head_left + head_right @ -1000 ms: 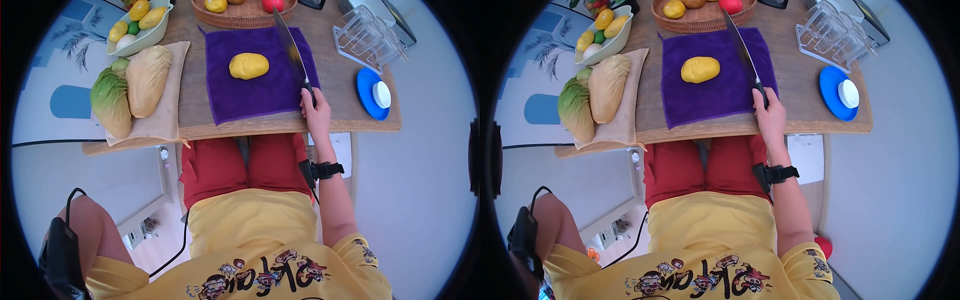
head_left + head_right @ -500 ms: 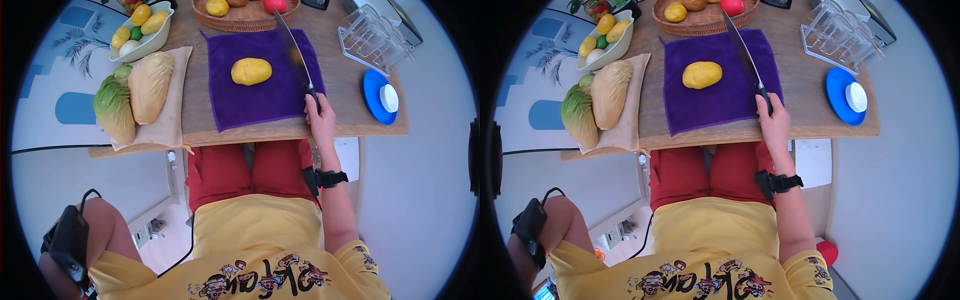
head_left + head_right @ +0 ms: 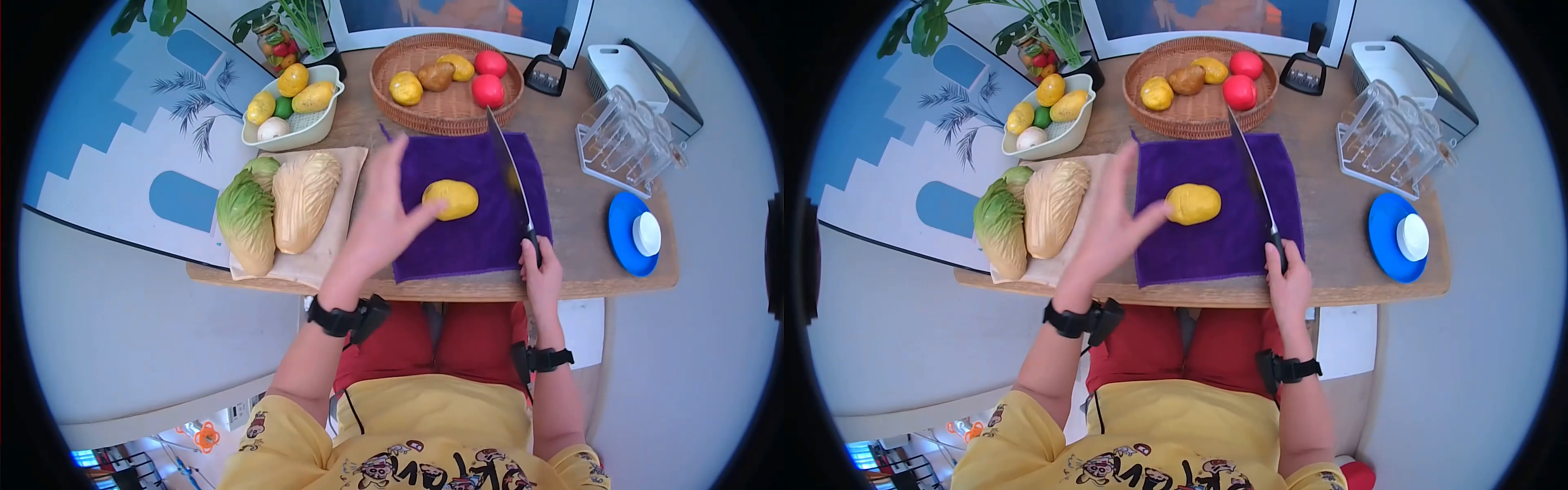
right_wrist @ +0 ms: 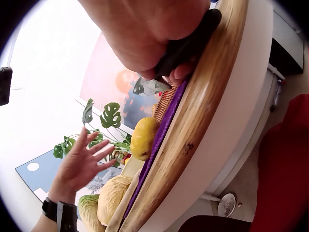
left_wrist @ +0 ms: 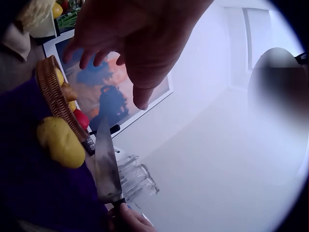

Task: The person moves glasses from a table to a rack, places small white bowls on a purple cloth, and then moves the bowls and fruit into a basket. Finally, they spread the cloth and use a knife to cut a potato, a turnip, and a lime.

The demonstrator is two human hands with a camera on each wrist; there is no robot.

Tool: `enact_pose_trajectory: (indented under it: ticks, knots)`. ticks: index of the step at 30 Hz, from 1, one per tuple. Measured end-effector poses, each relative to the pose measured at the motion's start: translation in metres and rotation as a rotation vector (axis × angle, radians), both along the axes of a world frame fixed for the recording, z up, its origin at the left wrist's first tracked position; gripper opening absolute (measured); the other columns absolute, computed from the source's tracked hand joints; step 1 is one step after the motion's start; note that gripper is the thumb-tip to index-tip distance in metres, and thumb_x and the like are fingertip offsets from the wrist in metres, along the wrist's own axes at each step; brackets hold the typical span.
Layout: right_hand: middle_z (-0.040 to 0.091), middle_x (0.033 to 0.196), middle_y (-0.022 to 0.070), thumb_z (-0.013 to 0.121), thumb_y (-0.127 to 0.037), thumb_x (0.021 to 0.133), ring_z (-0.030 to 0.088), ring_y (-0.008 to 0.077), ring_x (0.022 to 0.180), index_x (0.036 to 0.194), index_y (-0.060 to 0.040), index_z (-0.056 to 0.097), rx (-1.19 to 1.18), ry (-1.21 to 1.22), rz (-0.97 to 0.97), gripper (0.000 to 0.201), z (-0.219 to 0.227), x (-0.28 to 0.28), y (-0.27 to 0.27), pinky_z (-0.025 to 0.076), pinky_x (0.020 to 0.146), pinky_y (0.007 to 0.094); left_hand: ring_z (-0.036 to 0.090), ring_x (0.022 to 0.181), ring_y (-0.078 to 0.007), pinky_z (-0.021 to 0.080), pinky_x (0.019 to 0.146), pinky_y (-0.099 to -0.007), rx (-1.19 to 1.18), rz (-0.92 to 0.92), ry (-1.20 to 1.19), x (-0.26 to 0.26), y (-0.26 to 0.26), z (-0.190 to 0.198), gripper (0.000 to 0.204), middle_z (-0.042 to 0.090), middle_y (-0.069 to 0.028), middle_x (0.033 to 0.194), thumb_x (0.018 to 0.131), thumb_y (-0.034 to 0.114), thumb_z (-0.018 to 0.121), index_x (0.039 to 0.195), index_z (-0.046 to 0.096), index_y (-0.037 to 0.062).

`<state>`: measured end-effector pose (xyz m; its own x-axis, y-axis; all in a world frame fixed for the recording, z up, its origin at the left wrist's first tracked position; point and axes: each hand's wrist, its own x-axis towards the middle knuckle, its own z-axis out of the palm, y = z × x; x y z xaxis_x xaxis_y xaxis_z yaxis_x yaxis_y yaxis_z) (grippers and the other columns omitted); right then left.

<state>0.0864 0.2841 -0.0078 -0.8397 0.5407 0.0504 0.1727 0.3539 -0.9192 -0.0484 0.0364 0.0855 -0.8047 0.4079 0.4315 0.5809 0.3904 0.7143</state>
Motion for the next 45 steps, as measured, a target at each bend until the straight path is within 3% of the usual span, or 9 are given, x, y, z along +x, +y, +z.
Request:
enact_pose_trajectory:
  ticks: [2, 8, 17, 20, 22, 26, 30, 40, 45]
  knots:
    - [0.059, 0.065, 0.0015, 0.061, -0.031, 0.103, 0.055, 0.0101, 0.055, 0.101, -0.0037, 0.065, -0.012, -0.013, 0.000, 0.028, 0.001, 0.001, -0.001, 0.044, 0.053, 0.0285, 0.031, 0.147, -0.0440, 0.029, 0.121, -0.0474, -0.154, -0.089, -0.079, 0.000, 0.009, -0.022, 0.102, 0.029, -0.0292, 0.157, 0.081, 0.030, 0.084, 0.158, 0.023, 0.0024]
    - [0.058, 0.065, 0.0018, 0.059, -0.032, 0.103, 0.054, 0.0104, 0.055, 0.099, -0.0037, 0.064, 0.041, -0.009, -0.004, 0.029, -0.001, 0.000, 0.000, 0.043, 0.052, 0.0287, 0.040, 0.142, -0.0385, 0.034, 0.118, -0.0442, -0.226, -0.181, -0.142, -0.005, 0.015, -0.057, 0.082, 0.043, -0.0188, 0.152, 0.080, 0.018, 0.082, 0.151, 0.040, 0.0114]
    - [0.058, 0.065, 0.0014, 0.060, -0.032, 0.103, 0.054, 0.0097, 0.056, 0.100, -0.0038, 0.064, -0.001, 0.005, -0.012, 0.029, -0.001, 0.000, -0.002, 0.043, 0.053, 0.0285, 0.054, 0.124, -0.0345, 0.043, 0.107, -0.0442, -0.174, -0.005, 0.096, 0.012, 0.026, -0.063, 0.065, 0.057, -0.0155, 0.133, 0.082, 0.014, 0.081, 0.139, 0.050, 0.0077]
    - [0.058, 0.066, 0.0015, 0.060, -0.031, 0.103, 0.054, 0.0090, 0.056, 0.100, -0.0031, 0.064, 0.004, -0.016, 0.003, 0.028, 0.002, 0.001, -0.003, 0.044, 0.053, 0.0276, 0.058, 0.122, -0.0261, 0.047, 0.103, -0.0390, 0.089, -0.016, -0.160, 0.017, 0.022, -0.074, 0.060, 0.057, -0.0130, 0.132, 0.088, 0.012, 0.078, 0.139, 0.048, 0.0058]
    - [0.057, 0.068, 0.0000, 0.060, -0.030, 0.104, 0.053, 0.0073, 0.057, 0.099, -0.0036, 0.064, -0.044, -0.005, -0.002, 0.027, 0.006, 0.000, -0.004, 0.042, 0.053, 0.0253, 0.061, 0.118, -0.0220, 0.051, 0.100, -0.0347, 0.484, -0.200, -0.537, 0.007, 0.015, -0.097, 0.054, 0.058, -0.0124, 0.128, 0.092, 0.013, 0.076, 0.137, 0.048, 0.0051]
    - [0.057, 0.071, -0.0016, 0.060, -0.029, 0.104, 0.051, 0.0053, 0.058, 0.098, -0.0039, 0.065, -0.131, -0.018, 0.007, 0.026, 0.010, 0.000, -0.005, 0.040, 0.053, 0.0230, 0.059, 0.117, -0.0188, 0.052, 0.099, -0.0325, 0.585, -0.186, -0.688, 0.002, 0.010, -0.094, 0.058, 0.055, -0.0114, 0.128, 0.092, 0.014, 0.077, 0.141, 0.047, 0.0056]
    - [0.057, 0.072, -0.0026, 0.063, -0.027, 0.103, 0.050, 0.0043, 0.059, 0.099, -0.0033, 0.065, -0.197, -0.014, 0.035, 0.024, 0.012, -0.001, -0.003, 0.039, 0.053, 0.0220, 0.056, 0.118, -0.0166, 0.047, 0.104, -0.0305, 0.349, -0.131, -0.488, 0.002, 0.010, -0.099, 0.060, 0.054, -0.0074, 0.130, 0.093, 0.010, 0.074, 0.144, 0.044, 0.0082]
    - [0.060, 0.073, -0.0020, 0.066, -0.023, 0.101, 0.051, 0.0073, 0.065, 0.106, 0.0009, 0.068, -0.029, -0.016, 0.138, 0.025, 0.043, 0.015, -0.037, 0.041, 0.059, 0.0243, 0.059, 0.122, -0.0217, 0.049, 0.103, -0.0351, 0.514, -0.231, -0.624, 0.004, 0.008, -0.096, 0.072, 0.059, -0.0123, 0.131, 0.084, 0.019, 0.084, 0.143, 0.043, 0.0084]
    - [0.061, 0.071, 0.0041, 0.066, -0.025, 0.100, 0.052, 0.0117, 0.066, 0.106, 0.0011, 0.068, 0.044, -0.047, 0.116, 0.027, 0.046, 0.012, -0.045, 0.044, 0.061, 0.0288, 0.052, 0.129, -0.0182, 0.047, 0.106, -0.0325, 0.365, -0.189, -0.500, 0.002, 0.006, -0.097, 0.079, 0.052, -0.0088, 0.138, 0.083, 0.005, 0.083, 0.148, 0.039, 0.0094]
